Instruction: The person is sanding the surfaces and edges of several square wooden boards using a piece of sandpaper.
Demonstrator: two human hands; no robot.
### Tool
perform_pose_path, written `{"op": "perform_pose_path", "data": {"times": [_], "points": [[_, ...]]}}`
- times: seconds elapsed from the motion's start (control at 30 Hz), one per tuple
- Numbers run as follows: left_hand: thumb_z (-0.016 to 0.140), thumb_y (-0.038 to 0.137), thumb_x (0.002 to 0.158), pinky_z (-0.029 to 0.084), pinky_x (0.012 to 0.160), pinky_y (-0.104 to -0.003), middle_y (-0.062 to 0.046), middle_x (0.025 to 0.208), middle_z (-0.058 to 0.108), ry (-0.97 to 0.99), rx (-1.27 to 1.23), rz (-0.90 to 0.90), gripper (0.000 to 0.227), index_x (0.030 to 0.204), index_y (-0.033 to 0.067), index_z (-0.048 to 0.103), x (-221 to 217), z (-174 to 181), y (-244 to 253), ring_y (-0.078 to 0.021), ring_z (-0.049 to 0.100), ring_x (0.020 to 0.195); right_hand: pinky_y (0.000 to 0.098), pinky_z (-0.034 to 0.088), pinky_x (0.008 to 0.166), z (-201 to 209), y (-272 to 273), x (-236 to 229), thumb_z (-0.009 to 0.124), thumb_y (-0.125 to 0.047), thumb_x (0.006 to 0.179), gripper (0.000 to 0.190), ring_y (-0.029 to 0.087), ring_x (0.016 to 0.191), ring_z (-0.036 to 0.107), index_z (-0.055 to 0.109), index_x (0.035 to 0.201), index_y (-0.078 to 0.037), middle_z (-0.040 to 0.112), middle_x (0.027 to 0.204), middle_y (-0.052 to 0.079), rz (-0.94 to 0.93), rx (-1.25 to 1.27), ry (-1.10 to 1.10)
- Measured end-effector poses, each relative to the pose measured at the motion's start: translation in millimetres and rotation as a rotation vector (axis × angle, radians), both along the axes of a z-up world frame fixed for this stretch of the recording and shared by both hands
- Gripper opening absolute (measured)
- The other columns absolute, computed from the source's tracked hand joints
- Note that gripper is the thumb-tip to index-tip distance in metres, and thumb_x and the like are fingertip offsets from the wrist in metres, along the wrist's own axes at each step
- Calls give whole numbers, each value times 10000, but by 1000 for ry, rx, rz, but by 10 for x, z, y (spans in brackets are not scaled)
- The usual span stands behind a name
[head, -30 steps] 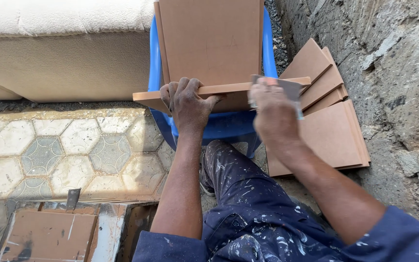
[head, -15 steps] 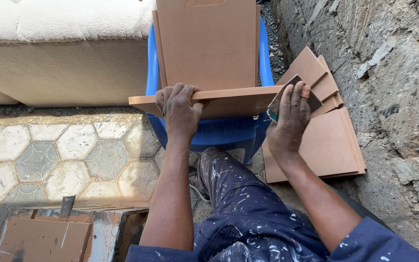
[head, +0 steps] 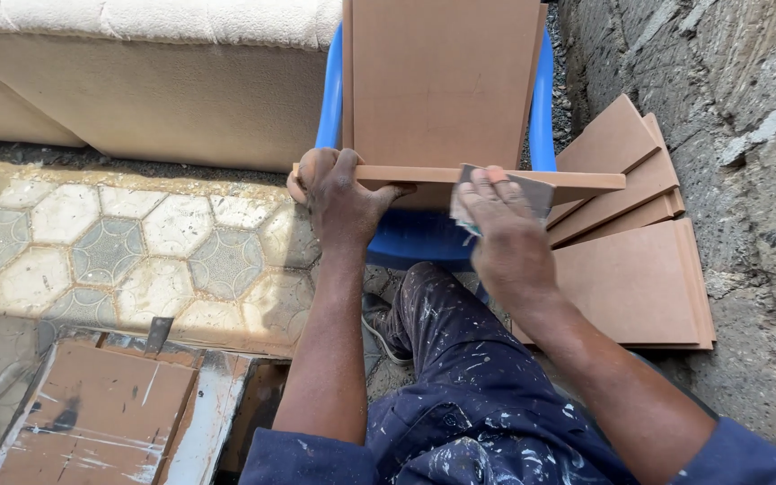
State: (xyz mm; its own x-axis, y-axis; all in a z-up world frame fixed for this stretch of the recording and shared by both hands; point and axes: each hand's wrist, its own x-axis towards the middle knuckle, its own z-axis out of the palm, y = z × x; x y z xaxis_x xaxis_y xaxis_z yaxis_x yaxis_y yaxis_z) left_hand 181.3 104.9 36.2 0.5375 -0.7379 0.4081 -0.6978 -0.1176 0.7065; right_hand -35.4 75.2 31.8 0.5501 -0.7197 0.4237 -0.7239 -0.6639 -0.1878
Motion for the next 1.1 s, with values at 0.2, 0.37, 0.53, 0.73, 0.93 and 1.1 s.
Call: {"op": "perform_pose_path", "data": {"times": [0.2, 0.37, 0.53, 0.73, 0.93, 1.1], "points": [[956, 378, 581, 467, 816, -442, 18, 872, 516, -111, 0, 88, 455, 811, 206, 602, 222, -557, -269, -291, 633, 885, 390, 324, 1221, -132, 94, 641, 580, 25, 871, 511, 246, 1426, 482, 684, 1334, -165, 601, 1473, 57, 163, 49, -11], [949, 262, 573, 486, 784, -506, -70, 871, 510, -27, -72, -16, 455, 833, 105, 609, 88, -257, -120, -400, 599, 887, 405, 362, 1197, 187, -24, 82, 560, 48, 887, 470, 292, 1366, 537, 694, 1302, -129, 630, 1420, 122, 22, 128, 96], [926, 423, 577, 385, 883, -472, 21, 858, 446, -169, -34, 104, 468, 799, 204, 578, 259, -952, -403, -266, 508, 950, 416, 353, 1205, 86, 33, 583, 542, 15, 932, 408, 312, 1369, 526, 709, 1278, -122, 648, 1392, 130, 192, 125, 24], [917, 331, 600, 388, 945, -550, 12, 873, 485, -169, -55, 86, 413, 815, 179, 599, 139, -530, -194, -273, 524, 988, 406, 381, 1191, 268, -207, 193, 516, -30, 950, 372, 279, 1340, 563, 714, 1226, -181, 653, 1384, 98, 124, 189, 100], [956, 394, 554, 399, 928, -575, 36, 963, 457, -156, -39, 52, 538, 858, 186, 563, 97, -436, -88, -297, 517, 1024, 548, 360, 1141, 765, -426, 1, 746, -311, 913, 213, 385, 1341, 549, 684, 1084, -199, 597, 1378, 115, 99, 545, 270], [1095, 458, 534, 219, 1220, -690, -221, 1630, 209, 146, -290, 90, 1418, 1619, 240, 209, 61, -611, 55, -479, 253, 1516, 443, 391, 1053, 812, -486, -86, 762, -360, 920, 216, 356, 1272, 582, 733, 1112, -265, 633, 1259, 75, 148, 397, 181]]}}
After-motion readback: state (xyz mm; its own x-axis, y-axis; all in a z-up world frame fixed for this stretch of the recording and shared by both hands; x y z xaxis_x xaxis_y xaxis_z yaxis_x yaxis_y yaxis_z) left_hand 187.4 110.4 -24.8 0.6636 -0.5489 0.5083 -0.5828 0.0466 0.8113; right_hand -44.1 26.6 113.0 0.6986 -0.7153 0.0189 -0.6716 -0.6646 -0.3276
